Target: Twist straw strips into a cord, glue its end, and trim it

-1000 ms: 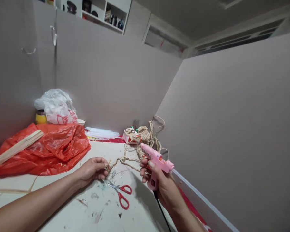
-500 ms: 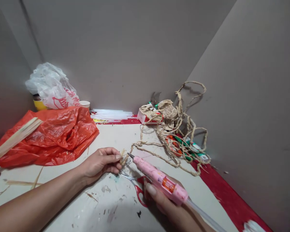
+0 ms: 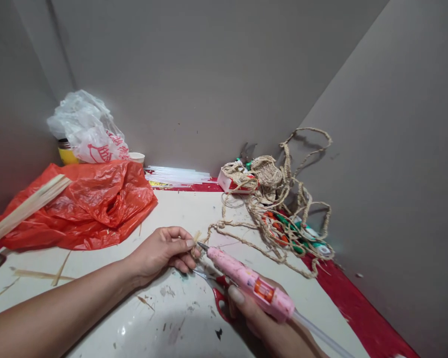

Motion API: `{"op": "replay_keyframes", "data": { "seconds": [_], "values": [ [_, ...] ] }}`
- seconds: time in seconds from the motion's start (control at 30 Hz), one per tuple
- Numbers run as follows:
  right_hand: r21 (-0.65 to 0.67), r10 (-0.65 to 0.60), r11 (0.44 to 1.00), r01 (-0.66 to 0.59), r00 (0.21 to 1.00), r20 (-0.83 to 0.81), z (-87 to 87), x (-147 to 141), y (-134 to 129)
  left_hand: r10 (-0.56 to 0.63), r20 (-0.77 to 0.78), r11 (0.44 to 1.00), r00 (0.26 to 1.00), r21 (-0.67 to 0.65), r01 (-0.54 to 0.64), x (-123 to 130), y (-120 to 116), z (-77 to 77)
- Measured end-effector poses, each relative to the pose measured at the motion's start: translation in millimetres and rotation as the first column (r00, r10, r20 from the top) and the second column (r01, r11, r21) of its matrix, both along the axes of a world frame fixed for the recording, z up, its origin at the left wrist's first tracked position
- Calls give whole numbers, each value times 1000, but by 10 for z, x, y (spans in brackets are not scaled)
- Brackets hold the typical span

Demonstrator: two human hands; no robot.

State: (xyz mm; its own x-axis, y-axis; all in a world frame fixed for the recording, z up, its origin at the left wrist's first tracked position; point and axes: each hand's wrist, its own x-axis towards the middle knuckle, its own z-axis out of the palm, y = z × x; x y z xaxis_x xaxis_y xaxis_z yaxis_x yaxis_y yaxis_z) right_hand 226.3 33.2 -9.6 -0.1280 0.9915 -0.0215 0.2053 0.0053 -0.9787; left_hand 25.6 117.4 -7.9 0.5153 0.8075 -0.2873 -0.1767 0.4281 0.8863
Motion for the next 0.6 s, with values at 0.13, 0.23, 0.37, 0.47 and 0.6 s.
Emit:
{"op": "replay_keyframes", "data": {
  "seconds": [0.13, 0.23, 0.37, 0.47, 0.6],
  "values": [
    [-29, 49, 998, -48, 997, 52, -44, 57, 16, 12, 6, 1000, 1000, -6, -12, 20, -9, 3],
    [-41, 19, 999, -19, 1000, -4, -94, 63, 21, 21, 28, 1000, 999, -7, -21, 29, -15, -8],
    [-50, -11, 999, 10, 1000, -6, -98, 28, 19, 27, 57, 1000, 998, -17, -26, 28, -17, -39],
    [-36, -45, 998, 47, 998, 42, -81, 6, 8, 22, 68, 1000, 997, -23, -21, 24, -20, -52],
    [-52, -94, 994, 99, 992, 89, -105, 16, -3, 21, 71, 1000, 997, -22, -20, 25, -25, -47]
  ]
}}
